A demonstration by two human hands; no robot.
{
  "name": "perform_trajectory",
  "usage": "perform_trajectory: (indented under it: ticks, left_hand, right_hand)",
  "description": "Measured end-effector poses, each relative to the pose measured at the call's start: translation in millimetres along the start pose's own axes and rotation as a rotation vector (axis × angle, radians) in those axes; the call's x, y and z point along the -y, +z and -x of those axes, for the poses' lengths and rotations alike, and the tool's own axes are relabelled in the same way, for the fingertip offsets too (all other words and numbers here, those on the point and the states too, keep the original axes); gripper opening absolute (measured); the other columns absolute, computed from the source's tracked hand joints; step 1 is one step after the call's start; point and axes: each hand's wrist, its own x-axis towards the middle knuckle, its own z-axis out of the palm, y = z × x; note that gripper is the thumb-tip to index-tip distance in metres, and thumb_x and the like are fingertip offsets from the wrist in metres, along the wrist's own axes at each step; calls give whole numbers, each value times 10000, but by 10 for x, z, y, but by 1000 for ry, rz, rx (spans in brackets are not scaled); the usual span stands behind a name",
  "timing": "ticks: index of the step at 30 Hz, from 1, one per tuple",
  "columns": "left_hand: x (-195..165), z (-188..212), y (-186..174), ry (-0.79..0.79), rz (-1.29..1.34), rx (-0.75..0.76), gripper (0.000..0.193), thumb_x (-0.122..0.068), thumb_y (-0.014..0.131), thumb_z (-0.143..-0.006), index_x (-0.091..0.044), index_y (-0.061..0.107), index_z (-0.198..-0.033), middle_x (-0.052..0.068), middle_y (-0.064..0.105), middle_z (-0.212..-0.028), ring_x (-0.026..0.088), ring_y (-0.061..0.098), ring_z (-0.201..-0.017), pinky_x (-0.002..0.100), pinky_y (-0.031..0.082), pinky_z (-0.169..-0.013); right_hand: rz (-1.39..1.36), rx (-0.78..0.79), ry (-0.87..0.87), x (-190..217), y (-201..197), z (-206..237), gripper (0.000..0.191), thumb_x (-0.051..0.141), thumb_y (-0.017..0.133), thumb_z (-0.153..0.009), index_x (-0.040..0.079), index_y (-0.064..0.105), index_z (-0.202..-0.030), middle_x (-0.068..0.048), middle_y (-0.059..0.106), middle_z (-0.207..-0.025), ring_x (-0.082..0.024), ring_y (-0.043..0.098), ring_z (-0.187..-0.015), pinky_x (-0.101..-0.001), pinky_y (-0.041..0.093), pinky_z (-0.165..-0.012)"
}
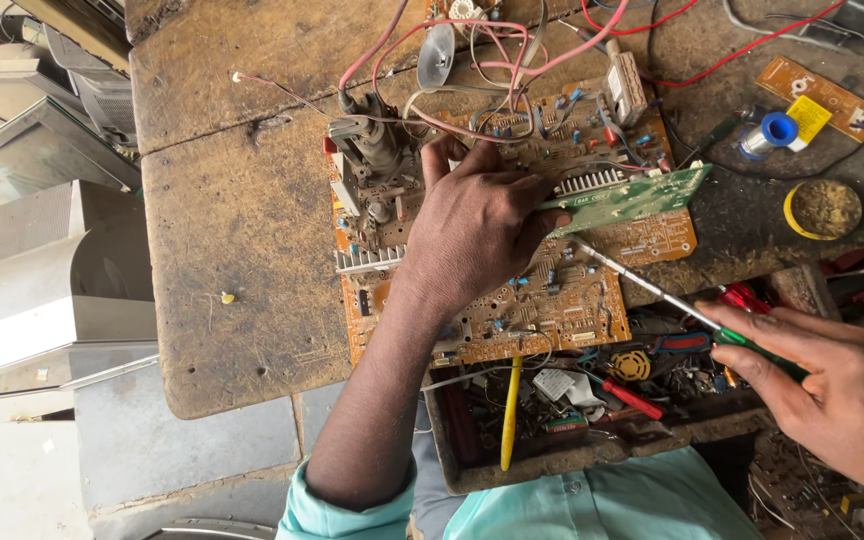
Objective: The person works at a cluttered repair bench on television circuit boards. They point at components with a tool, pry and unscrew parts from a large board using screwdrivers, handle a small green board, brush dust off it, and solder components onto it with a soldering iron.
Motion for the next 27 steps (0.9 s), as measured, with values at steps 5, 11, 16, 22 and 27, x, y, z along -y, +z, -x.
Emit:
perform_trajectory:
  ticks: [5,11,16,22,27]
  left_hand:
    - [5,-3,-9,16,21,-23,340,-430,692,-952,-174,753,-1168,7,779,-898,213,615,-1043,518,272,-1050]
    - [2,-5,-25,7,18,6,339,-436,693,-951,-173,756,-1155,12,768,-859,219,612,-1034,522,275,-1052]
    - [17,-13,-27,30,7,-5,303,-443,694,-948,-164,755,-1048,14,761,-838,236,615,-1051,538,278,-1050]
    - [5,-1,-7,21,2,5,306,-452,686,-955,-161,747,-1029,13,765,-881,240,615,-1059,538,283,-1053]
    - [-4,-14,-19,19,53,-21,319,-439,680,-958,-175,745,-1124,-6,757,-873,240,625,-1134,548,275,-1068]
  right_hand:
    - [26,-46,1,-45,55,13,445,194,761,-883,174,720,-1325,-88,793,-954,-159,747,-779,-309,587,-651]
    - [-81,-150,-82,65,89,86,414,146,723,-873,103,720,-1285,-104,787,-1029,-157,773,-731,-281,564,-545]
    - [52,-96,-76,111,44,88,432,203,759,-849,103,706,-1266,-82,763,-983,-191,720,-679,-320,577,-537]
    - [201,-197,-300,126,18,100,436,121,741,-827,72,678,-1255,-75,698,-885,-213,688,-679,-336,553,-590]
    - [471,-253,-248,137,189,219,476,149,827,-847,128,720,-1310,-72,619,-716,-215,636,-563,-394,541,-564]
